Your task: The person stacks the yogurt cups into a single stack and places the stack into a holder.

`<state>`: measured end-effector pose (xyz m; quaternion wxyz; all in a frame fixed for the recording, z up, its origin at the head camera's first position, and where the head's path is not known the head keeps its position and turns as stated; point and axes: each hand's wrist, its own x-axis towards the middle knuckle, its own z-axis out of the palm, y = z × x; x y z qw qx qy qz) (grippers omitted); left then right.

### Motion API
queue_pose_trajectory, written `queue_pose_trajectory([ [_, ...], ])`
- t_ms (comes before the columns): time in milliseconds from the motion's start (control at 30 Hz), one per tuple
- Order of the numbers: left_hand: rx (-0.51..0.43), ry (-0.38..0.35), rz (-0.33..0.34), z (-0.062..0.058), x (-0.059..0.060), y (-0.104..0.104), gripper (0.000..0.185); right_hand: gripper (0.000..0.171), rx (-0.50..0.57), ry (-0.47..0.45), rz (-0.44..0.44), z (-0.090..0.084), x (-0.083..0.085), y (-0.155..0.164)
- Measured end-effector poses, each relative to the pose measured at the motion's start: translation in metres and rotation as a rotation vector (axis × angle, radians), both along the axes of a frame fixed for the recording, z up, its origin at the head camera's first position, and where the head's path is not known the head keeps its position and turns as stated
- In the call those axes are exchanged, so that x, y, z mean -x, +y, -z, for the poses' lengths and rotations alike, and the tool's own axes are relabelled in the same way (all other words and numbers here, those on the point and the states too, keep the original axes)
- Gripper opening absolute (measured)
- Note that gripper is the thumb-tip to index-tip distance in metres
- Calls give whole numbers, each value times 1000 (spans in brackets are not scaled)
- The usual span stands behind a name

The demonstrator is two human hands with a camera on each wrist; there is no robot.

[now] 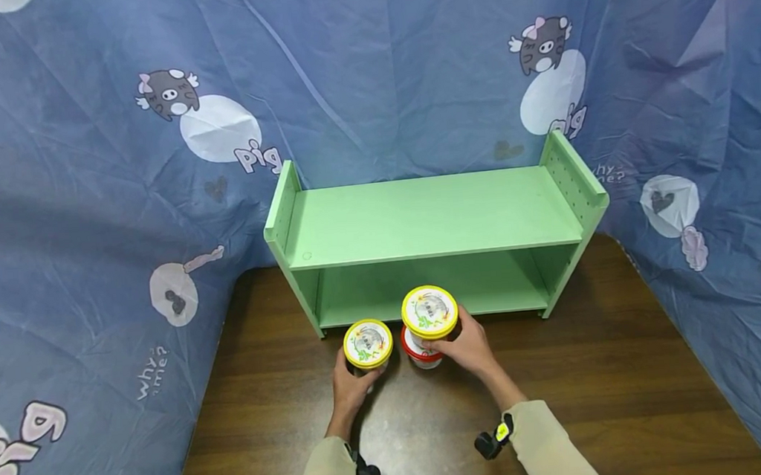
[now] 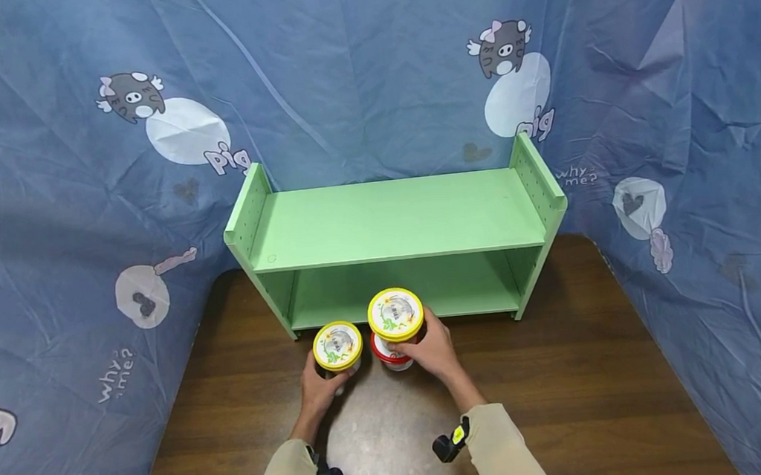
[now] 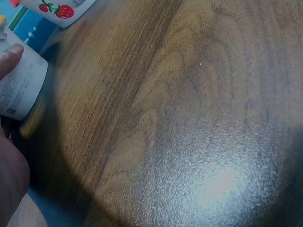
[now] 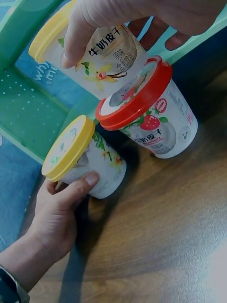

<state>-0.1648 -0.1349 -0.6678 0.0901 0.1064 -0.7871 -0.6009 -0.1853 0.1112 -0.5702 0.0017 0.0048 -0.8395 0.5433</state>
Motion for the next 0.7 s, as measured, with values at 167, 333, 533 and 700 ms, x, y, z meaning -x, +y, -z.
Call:
queue_pose_trajectory([
  [167, 4, -10, -1, -1, -1, 0, 88, 82, 12, 4, -18, 4, 0, 0],
  [333, -9, -12, 0, -1, -1, 0, 88, 83, 2, 3, -11, 8, 0, -1],
  [533, -14, -10, 2, 0, -1, 0, 88, 85, 6, -3, -3, 10, 0, -2],
  [700, -26, -6, 5, 1, 0, 0, 88, 84, 4, -7, -2, 12, 0, -2],
])
